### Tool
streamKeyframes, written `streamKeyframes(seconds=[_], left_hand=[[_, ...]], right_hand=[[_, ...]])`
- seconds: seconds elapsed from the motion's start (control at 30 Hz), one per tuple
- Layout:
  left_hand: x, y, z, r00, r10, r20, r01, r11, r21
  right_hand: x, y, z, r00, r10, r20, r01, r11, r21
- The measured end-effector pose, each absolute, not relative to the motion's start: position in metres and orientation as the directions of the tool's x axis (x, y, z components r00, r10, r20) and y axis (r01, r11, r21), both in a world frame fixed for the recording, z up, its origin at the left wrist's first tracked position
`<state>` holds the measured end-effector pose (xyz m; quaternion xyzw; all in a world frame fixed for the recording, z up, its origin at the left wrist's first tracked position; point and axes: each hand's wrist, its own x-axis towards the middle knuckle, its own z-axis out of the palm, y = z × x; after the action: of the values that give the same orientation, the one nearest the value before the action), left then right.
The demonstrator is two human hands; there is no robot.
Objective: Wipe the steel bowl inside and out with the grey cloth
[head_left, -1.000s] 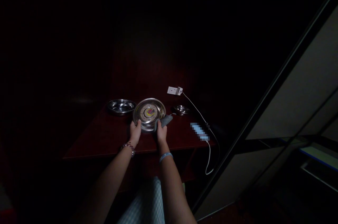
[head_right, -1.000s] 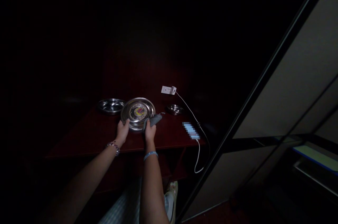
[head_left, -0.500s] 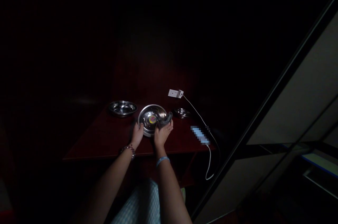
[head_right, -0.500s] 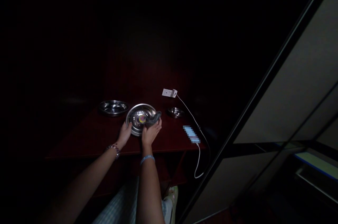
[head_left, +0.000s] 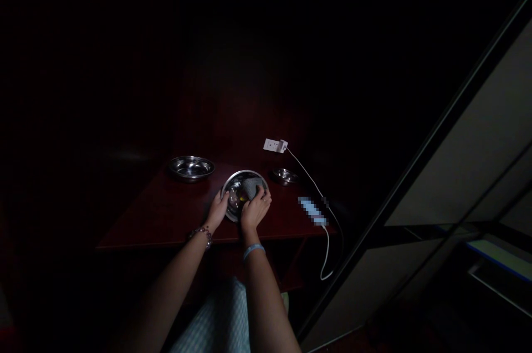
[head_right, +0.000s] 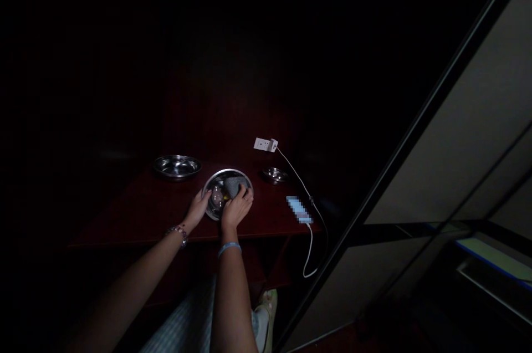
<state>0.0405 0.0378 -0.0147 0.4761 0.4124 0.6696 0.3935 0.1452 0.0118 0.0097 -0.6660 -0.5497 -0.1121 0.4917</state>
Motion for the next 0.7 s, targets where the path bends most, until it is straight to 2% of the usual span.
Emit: streamKeyframes(seconds=[0.17, 0.4, 0.53, 0.7], left_hand=[[0.040, 0.034, -0.012, -0.234, 0.919, 0.319, -0.028, -0.334, 0.942], [0.038, 0.024, 0.001, -0.280, 0.914, 0.292, 0.024, -0.297, 0.954], [0.036, 0.029, -0.003, -0.291, 0.919, 0.266, 0.004, -0.277, 0.961], [0.035, 0.034, -0.007, -0.385, 0.895, 0.224, 0.029, -0.231, 0.973]], right_hand=[[0.144, 0.017, 0.007, 0.150, 0.743, 0.653, 0.900, 0.171, -0.401], [0.142, 0.017, 0.007, -0.122, 0.730, 0.673, 0.848, 0.428, -0.311], [0.140, 0.014, 0.010, -0.252, 0.760, 0.599, 0.807, 0.507, -0.304], [0.141, 0.011, 0.008, -0.279, 0.848, 0.450, 0.810, 0.459, -0.364]])
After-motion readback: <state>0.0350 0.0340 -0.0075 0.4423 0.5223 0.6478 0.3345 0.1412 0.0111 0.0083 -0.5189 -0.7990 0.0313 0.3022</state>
